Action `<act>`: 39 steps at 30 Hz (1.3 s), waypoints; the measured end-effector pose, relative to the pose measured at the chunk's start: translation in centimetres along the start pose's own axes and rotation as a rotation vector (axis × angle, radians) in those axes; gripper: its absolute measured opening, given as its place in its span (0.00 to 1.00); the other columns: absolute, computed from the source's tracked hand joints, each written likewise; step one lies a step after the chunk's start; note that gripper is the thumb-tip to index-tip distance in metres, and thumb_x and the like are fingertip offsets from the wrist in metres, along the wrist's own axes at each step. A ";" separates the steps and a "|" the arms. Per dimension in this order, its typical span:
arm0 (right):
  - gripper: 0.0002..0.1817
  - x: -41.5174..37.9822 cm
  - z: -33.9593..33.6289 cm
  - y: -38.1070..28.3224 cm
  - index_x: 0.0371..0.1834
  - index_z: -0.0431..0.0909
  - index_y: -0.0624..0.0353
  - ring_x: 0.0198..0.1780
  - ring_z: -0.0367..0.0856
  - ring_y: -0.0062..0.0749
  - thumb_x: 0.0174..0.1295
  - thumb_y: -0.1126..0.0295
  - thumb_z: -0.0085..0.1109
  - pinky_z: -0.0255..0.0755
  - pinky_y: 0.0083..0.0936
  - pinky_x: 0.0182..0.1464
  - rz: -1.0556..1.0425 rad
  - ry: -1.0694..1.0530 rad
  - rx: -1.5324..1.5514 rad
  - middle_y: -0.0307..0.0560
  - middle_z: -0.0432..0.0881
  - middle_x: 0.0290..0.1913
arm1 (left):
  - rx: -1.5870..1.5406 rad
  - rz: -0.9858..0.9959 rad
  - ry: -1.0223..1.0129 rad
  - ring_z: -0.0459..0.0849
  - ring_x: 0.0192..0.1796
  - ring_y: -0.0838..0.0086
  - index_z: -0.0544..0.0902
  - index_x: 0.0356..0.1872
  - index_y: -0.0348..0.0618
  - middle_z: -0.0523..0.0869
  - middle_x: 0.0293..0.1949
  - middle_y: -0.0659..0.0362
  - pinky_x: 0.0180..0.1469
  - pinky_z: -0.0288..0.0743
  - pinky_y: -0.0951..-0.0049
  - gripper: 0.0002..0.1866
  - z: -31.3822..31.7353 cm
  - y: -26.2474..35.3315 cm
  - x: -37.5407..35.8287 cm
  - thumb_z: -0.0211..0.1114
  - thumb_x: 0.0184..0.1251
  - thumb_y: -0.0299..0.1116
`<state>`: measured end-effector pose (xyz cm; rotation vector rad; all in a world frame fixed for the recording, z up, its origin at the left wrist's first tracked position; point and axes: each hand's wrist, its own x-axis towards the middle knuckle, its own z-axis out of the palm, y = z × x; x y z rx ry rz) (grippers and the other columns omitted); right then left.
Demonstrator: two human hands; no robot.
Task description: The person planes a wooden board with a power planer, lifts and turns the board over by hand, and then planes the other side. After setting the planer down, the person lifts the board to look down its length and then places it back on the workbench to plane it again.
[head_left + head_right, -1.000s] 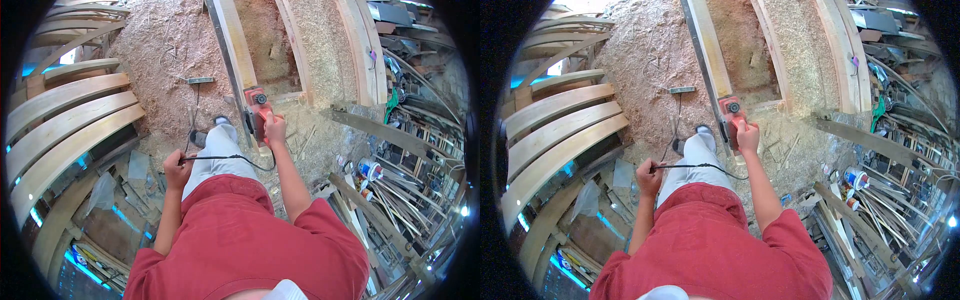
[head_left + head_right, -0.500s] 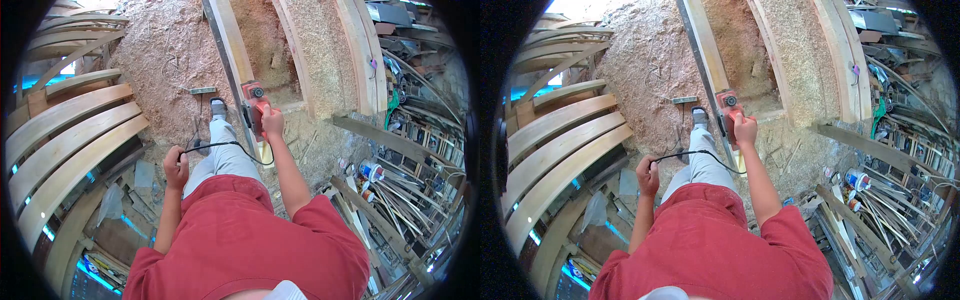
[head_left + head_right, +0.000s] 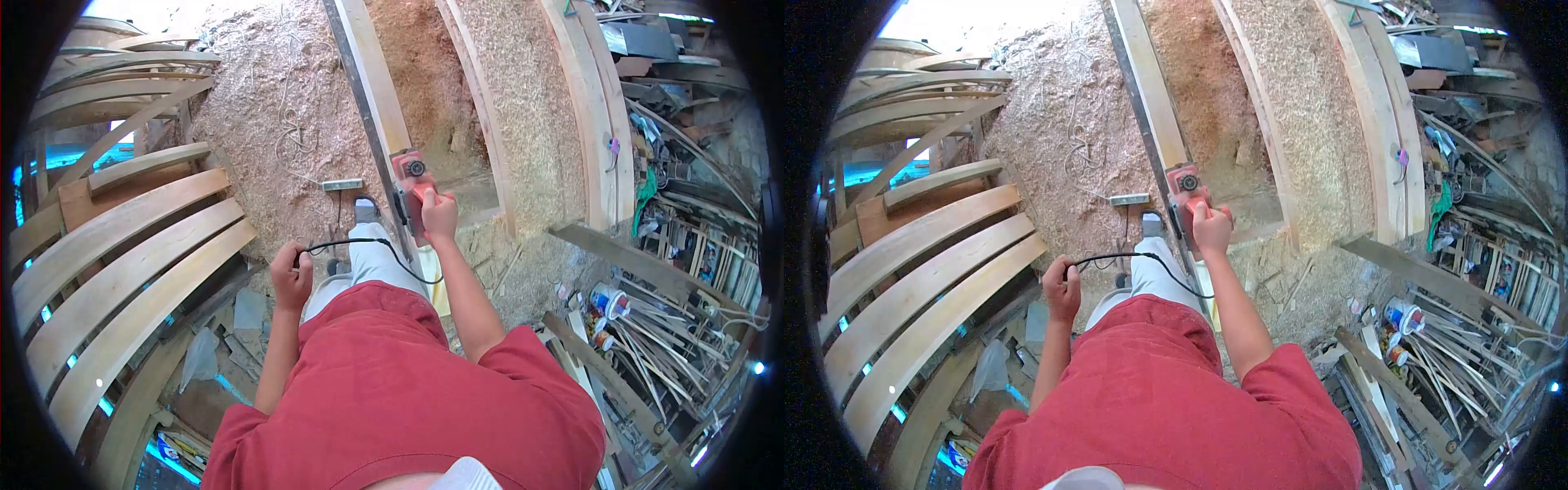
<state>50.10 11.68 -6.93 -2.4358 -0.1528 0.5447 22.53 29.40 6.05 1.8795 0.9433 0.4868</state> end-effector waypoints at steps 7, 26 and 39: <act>0.29 3.3 0.3 -4.2 0.34 0.90 0.65 0.37 0.90 0.60 0.72 0.47 0.53 0.80 0.47 0.44 0.013 -0.058 -0.006 0.67 0.87 0.30 | 0.038 -0.035 -0.046 0.70 0.27 0.72 0.75 0.31 0.35 0.70 0.25 0.56 0.31 0.64 0.69 0.07 0.6 2.4 6.1 0.57 0.70 0.25; 0.29 10.7 3.0 -12.9 0.32 0.91 0.62 0.39 0.89 0.64 0.70 0.46 0.53 0.82 0.53 0.44 0.025 -0.042 -0.041 0.67 0.88 0.32 | 0.063 0.049 0.043 0.69 0.25 0.72 0.76 0.31 0.36 0.70 0.24 0.56 0.30 0.62 0.69 0.05 -1.1 5.2 15.2 0.57 0.68 0.23; 0.31 16.9 5.6 -19.4 0.35 0.91 0.65 0.40 0.90 0.62 0.71 0.45 0.53 0.81 0.50 0.47 0.040 -0.050 -0.075 0.69 0.88 0.33 | 0.057 0.091 0.055 0.72 0.24 0.72 0.78 0.32 0.36 0.74 0.25 0.56 0.28 0.64 0.70 0.03 -2.2 6.1 20.7 0.60 0.68 0.20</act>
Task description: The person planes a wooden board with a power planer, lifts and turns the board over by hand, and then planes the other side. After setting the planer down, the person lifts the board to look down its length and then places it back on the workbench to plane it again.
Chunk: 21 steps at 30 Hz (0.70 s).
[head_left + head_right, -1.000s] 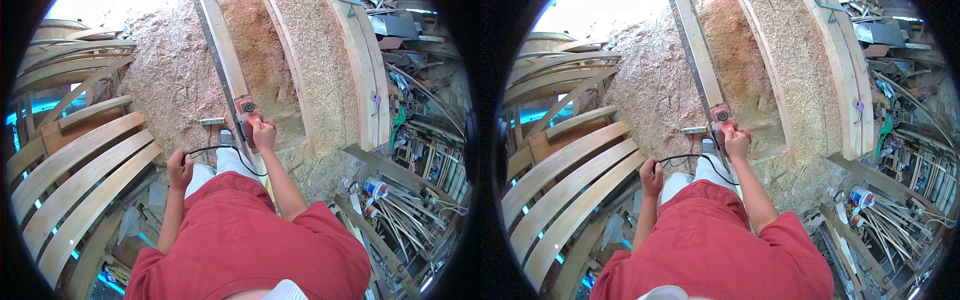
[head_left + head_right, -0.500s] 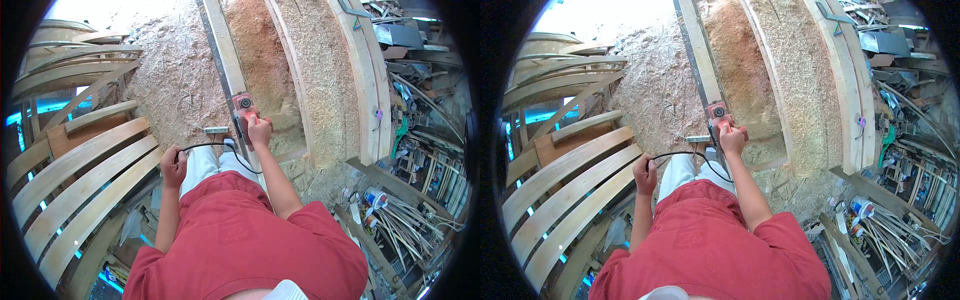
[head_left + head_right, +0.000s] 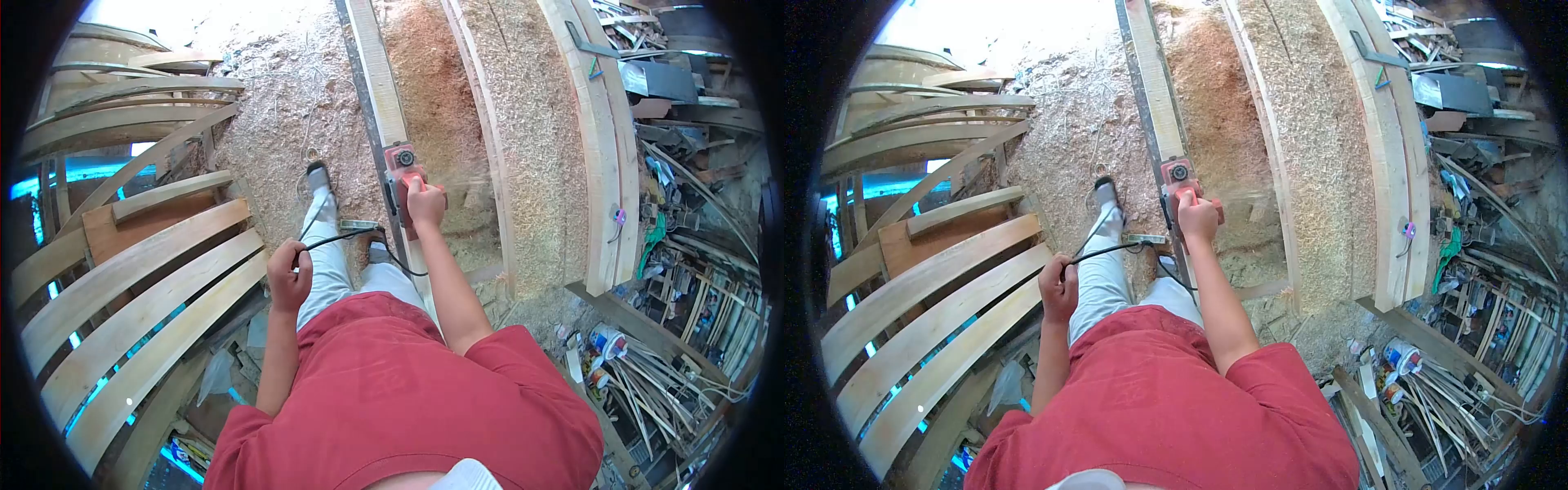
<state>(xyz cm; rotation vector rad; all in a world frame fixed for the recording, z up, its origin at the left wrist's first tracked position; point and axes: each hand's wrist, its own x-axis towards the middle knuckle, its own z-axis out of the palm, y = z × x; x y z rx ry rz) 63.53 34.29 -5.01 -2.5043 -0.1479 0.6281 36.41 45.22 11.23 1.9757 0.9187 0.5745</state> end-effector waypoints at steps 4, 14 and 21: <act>0.31 1.9 0.6 -2.4 0.35 0.91 0.65 0.40 0.90 0.63 0.70 0.45 0.53 0.81 0.50 0.48 0.009 0.024 0.035 0.69 0.88 0.33 | -0.047 0.005 -0.013 0.71 0.24 0.72 0.78 0.33 0.36 0.74 0.25 0.56 0.28 0.64 0.70 0.03 0.1 -2.0 2.3 0.59 0.69 0.21; 0.32 6.6 2.2 -8.6 0.33 0.91 0.65 0.37 0.90 0.62 0.70 0.45 0.52 0.82 0.50 0.44 0.006 0.044 -0.003 0.67 0.88 0.31 | -0.059 -0.009 -0.174 0.72 0.24 0.71 0.79 0.32 0.35 0.74 0.24 0.55 0.28 0.65 0.69 0.05 -1.2 -4.4 13.9 0.60 0.70 0.23; 0.31 10.9 4.1 -13.0 0.31 0.90 0.65 0.36 0.89 0.63 0.71 0.46 0.52 0.81 0.51 0.43 -0.036 0.065 0.005 0.67 0.87 0.29 | -0.052 -0.034 -0.207 0.74 0.24 0.71 0.78 0.32 0.35 0.74 0.25 0.54 0.29 0.67 0.70 0.05 -2.3 -5.9 21.7 0.60 0.70 0.23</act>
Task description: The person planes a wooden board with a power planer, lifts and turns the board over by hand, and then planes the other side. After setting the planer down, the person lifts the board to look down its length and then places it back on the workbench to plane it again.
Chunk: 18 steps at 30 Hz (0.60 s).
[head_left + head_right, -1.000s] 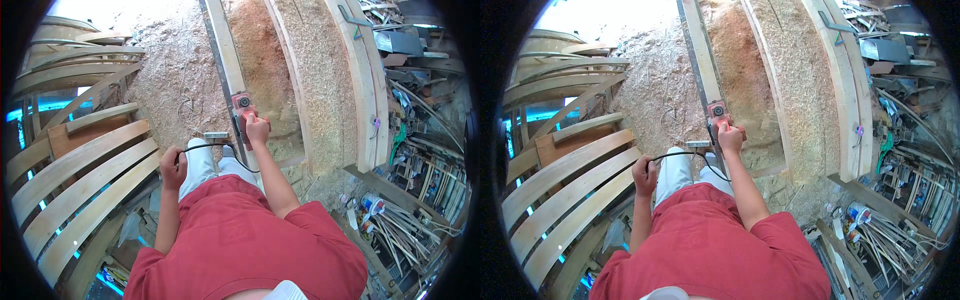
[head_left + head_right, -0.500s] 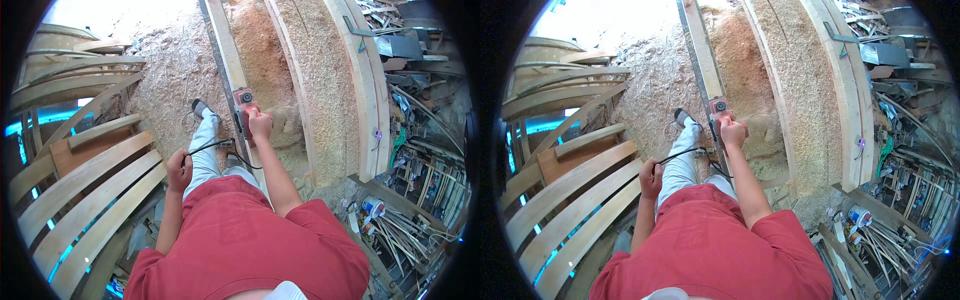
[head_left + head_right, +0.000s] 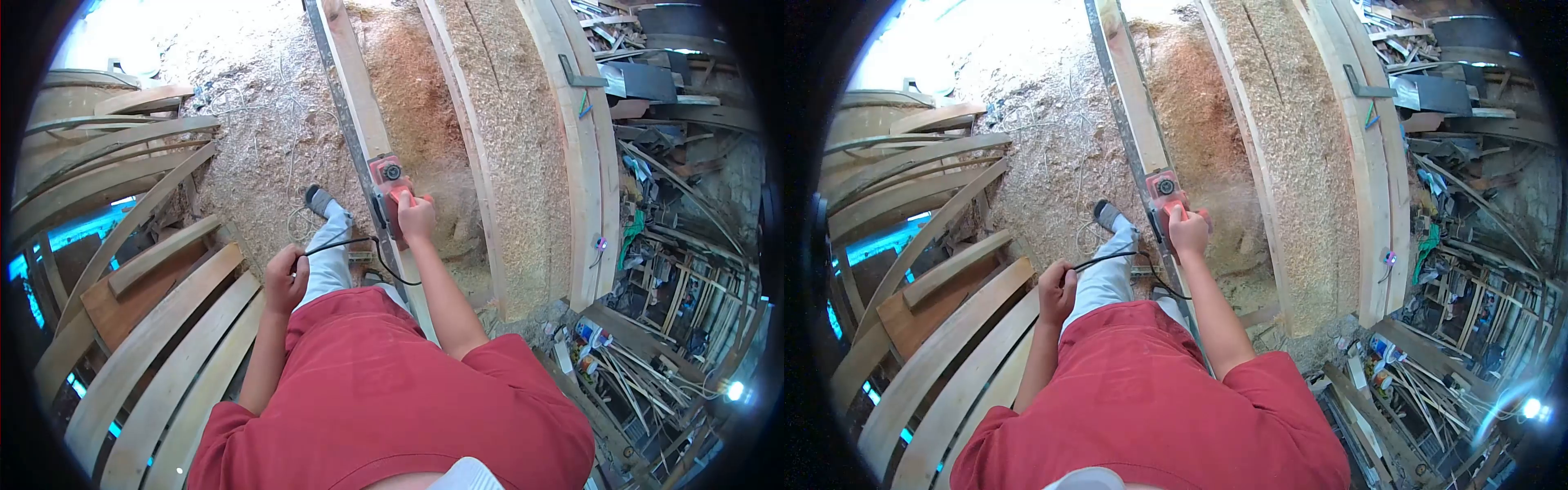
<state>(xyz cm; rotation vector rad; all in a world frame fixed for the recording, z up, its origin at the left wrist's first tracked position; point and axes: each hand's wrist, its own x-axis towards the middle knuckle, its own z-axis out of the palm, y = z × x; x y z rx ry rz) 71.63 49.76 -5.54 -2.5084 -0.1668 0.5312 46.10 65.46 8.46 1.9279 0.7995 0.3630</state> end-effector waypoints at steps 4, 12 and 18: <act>0.30 1.5 0.8 -1.4 0.31 0.90 0.65 0.35 0.89 0.63 0.71 0.46 0.53 0.81 0.51 0.42 0.009 -0.003 0.012 0.67 0.87 0.29 | -0.018 -0.001 -0.025 0.74 0.24 0.70 0.78 0.32 0.36 0.74 0.25 0.54 0.29 0.67 0.70 0.05 -1.4 -0.3 3.9 0.60 0.70 0.23; 0.29 5.6 1.9 -7.8 0.32 0.90 0.64 0.35 0.89 0.62 0.71 0.46 0.55 0.80 0.50 0.40 0.045 -0.020 0.021 0.67 0.87 0.30 | -0.045 -0.017 -0.027 0.74 0.24 0.67 0.78 0.31 0.36 0.75 0.25 0.54 0.28 0.67 0.68 0.05 -4.3 -1.7 10.9 0.60 0.69 0.22; 0.29 8.8 3.2 -12.0 0.33 0.91 0.62 0.36 0.89 0.62 0.71 0.46 0.54 0.81 0.51 0.42 0.060 -0.009 -0.011 0.66 0.87 0.30 | -0.049 -0.003 -0.045 0.73 0.24 0.70 0.78 0.32 0.36 0.73 0.24 0.54 0.28 0.66 0.69 0.05 -5.7 -2.9 15.8 0.60 0.69 0.22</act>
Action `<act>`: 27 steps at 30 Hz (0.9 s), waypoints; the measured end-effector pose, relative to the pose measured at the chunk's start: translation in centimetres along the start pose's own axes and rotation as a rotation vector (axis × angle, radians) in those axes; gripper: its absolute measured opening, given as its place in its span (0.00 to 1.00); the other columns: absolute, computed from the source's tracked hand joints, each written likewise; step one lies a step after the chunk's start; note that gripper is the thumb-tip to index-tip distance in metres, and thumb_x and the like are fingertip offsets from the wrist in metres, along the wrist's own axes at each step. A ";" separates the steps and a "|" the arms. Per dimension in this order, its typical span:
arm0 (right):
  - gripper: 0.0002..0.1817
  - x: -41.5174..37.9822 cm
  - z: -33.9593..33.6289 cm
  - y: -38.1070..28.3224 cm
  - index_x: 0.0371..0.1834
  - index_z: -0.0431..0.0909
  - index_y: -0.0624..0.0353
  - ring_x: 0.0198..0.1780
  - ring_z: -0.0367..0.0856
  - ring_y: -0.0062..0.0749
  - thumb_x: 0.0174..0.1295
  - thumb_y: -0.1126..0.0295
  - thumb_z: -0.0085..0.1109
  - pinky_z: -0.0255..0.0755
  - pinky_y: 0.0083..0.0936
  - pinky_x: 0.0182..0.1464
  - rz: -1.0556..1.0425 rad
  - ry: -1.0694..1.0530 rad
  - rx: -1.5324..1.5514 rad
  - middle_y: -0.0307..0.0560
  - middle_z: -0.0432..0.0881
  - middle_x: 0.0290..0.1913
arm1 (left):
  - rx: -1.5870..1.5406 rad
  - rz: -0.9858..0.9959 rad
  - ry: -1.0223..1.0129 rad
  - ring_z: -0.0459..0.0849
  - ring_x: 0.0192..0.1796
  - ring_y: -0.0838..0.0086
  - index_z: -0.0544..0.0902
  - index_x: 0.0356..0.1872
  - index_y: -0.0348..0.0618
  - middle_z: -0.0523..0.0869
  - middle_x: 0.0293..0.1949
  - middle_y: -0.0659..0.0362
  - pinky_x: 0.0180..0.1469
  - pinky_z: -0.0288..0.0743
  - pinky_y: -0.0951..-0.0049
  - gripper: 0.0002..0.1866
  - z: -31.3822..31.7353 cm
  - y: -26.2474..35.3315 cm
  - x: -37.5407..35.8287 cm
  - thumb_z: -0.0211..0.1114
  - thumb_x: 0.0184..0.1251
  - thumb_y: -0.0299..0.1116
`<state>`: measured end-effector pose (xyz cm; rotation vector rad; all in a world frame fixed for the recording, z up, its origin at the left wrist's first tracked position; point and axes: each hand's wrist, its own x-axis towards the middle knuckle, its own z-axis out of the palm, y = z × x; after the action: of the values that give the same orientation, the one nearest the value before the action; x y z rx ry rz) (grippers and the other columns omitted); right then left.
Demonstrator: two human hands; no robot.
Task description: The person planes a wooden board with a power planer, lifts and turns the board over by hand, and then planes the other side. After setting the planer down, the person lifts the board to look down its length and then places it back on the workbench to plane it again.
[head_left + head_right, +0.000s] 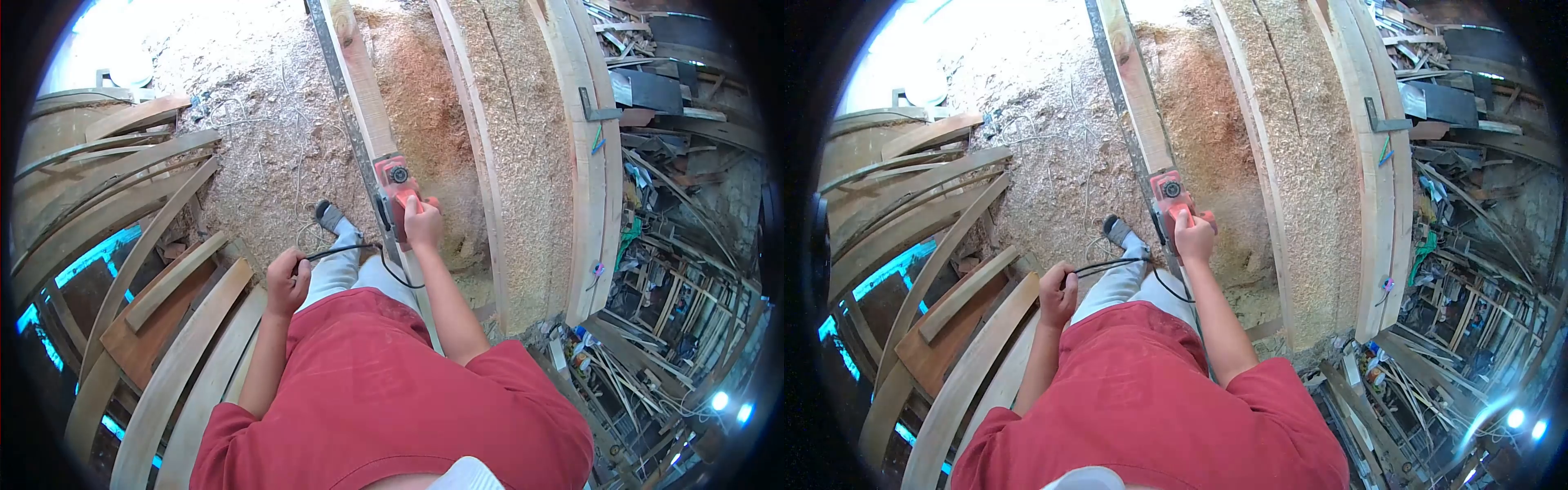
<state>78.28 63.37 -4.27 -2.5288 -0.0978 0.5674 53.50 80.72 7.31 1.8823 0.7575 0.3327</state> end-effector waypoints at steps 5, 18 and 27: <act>0.31 2.9 1.6 -2.5 0.34 0.91 0.64 0.36 0.89 0.62 0.71 0.45 0.52 0.82 0.51 0.43 -0.012 0.000 0.002 0.67 0.87 0.30 | 0.002 -0.020 0.054 0.72 0.24 0.71 0.79 0.33 0.35 0.72 0.24 0.55 0.28 0.65 0.69 0.04 -0.8 -0.8 1.8 0.60 0.70 0.23; 0.31 9.1 3.5 -10.8 0.36 0.92 0.65 0.41 0.90 0.63 0.69 0.45 0.53 0.82 0.50 0.47 0.044 -0.006 0.014 0.68 0.89 0.34 | 0.016 -0.042 0.143 0.68 0.24 0.73 0.76 0.31 0.37 0.69 0.23 0.58 0.28 0.60 0.69 0.07 -3.8 -1.3 4.8 0.58 0.72 0.24; 0.32 12.7 4.7 -15.0 0.37 0.91 0.66 0.43 0.90 0.64 0.68 0.44 0.52 0.82 0.50 0.50 0.009 -0.010 -0.030 0.70 0.89 0.36 | -0.016 -0.047 0.171 0.67 0.24 0.73 0.75 0.30 0.36 0.68 0.23 0.57 0.28 0.60 0.68 0.08 -5.5 -1.5 7.8 0.57 0.73 0.24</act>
<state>88.59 80.79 -4.80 -2.5572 -0.0993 0.5869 55.94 90.03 7.42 1.8341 0.9092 0.4737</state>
